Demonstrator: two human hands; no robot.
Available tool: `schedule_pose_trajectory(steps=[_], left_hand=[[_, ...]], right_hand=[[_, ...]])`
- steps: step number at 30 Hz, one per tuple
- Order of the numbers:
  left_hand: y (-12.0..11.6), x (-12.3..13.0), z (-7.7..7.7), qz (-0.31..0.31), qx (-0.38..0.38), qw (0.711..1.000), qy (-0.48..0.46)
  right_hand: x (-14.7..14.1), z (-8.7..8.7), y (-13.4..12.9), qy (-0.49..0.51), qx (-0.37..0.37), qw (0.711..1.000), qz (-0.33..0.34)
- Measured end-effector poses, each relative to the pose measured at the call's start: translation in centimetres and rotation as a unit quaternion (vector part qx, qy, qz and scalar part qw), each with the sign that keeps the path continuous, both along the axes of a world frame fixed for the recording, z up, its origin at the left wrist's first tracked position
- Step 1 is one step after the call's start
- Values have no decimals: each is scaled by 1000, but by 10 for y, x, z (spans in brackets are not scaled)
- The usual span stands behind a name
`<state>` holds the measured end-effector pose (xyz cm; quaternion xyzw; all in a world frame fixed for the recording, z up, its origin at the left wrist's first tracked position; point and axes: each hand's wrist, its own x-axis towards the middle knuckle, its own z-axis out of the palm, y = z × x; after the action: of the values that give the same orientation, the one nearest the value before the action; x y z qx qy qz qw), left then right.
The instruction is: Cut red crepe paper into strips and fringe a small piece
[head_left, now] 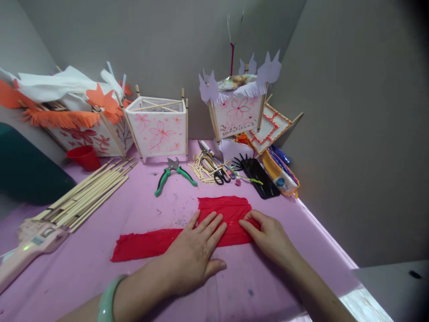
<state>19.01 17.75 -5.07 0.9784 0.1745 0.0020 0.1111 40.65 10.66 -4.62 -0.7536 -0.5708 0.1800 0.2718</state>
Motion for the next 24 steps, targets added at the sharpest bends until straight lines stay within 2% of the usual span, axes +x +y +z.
schedule_pose_trajectory(steps=[4, 7, 10, 14, 16, 18, 20, 22, 24], left_hand=[[0, 0, 2, 1, -7, 1000, 6], [1, 1, 1, 0, -13, 1000, 12], [3, 2, 0, -8, -18, 1000, 15], [4, 3, 1, -14, -22, 999, 18], [4, 2, -1, -17, -17, 1000, 18], [4, 1, -5, -20, -1, 1000, 7], [4, -1, -12, -31, 23, 999, -10], [4, -2, -17, -46, 41, 998, -20], [4, -2, -20, -54, 47, 997, -18]], right_hand=[[3, -12, -2, -112, 2, 994, -18], [5, -24, -5, -219, 15, 975, -25], [9, -32, -9, -276, 47, 959, -36], [12, -27, -16, -339, 67, 936, -67], [4, -19, -19, -341, 113, 930, -75], [-16, -13, -21, -306, 171, 936, -29], [-42, -9, -22, -253, 179, 946, 91], [-66, -9, -22, -207, 103, 952, 198], [-79, -12, -23, -174, 19, 959, 221]])
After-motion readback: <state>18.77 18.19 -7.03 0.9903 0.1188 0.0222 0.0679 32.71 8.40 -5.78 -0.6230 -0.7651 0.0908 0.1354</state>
